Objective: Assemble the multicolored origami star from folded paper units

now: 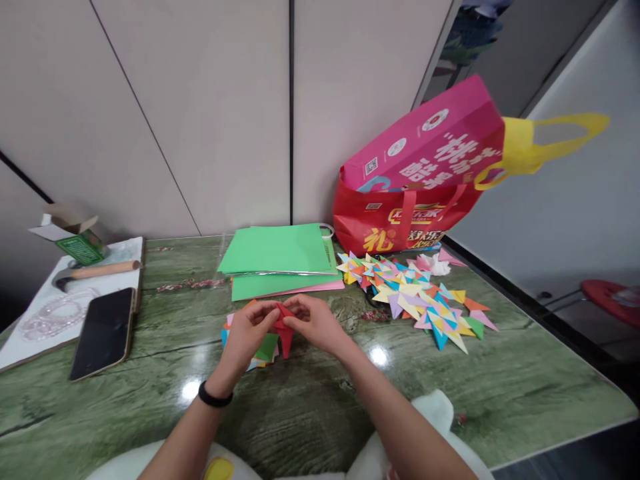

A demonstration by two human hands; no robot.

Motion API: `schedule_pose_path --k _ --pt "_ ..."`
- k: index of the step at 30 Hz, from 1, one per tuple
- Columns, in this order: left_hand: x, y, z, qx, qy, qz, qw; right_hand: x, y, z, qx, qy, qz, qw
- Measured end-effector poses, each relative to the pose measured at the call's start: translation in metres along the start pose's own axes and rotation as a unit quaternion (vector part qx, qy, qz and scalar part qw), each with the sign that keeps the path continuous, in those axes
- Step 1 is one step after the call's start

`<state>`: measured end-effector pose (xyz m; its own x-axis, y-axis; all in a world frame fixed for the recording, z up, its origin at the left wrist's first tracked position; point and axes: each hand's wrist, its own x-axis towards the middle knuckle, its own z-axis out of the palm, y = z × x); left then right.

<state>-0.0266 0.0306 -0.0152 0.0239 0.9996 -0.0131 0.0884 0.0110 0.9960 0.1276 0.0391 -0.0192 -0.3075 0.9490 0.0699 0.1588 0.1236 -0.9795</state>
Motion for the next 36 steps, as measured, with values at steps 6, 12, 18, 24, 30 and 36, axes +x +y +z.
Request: schedule_pose_path --k 6,12,18,24,30,36 --pt "0.0006 -0.0036 -0.0004 0.002 -0.001 -0.004 1.0 0.0014 0.0064 0.0002 0.003 0.001 0.018 1.0" --pt "0.0014 -0.0044 -0.0015 0.015 -0.016 0.002 1.0 0.0009 0.0072 0.0 0.001 -0.009 0.021 1.0" --pt "0.0018 -0.004 -0.0019 0.025 -0.011 0.011 1.0 -0.0001 0.0049 -0.0002 -0.005 -0.014 0.019 1.0" --pt "0.0 -0.0017 -0.0016 0.014 -0.009 0.001 1.0 -0.001 0.0032 -0.0002 0.002 -0.022 0.018 1.0" --pt "0.0001 -0.0028 -0.0024 0.006 -0.015 -0.003 1.0 -0.0004 0.0022 0.001 -0.004 -0.011 0.031 0.999" --pt "-0.0002 -0.002 -0.0023 0.014 -0.018 -0.004 1.0 -0.0009 0.0001 0.0012 -0.004 -0.013 0.032 0.999"
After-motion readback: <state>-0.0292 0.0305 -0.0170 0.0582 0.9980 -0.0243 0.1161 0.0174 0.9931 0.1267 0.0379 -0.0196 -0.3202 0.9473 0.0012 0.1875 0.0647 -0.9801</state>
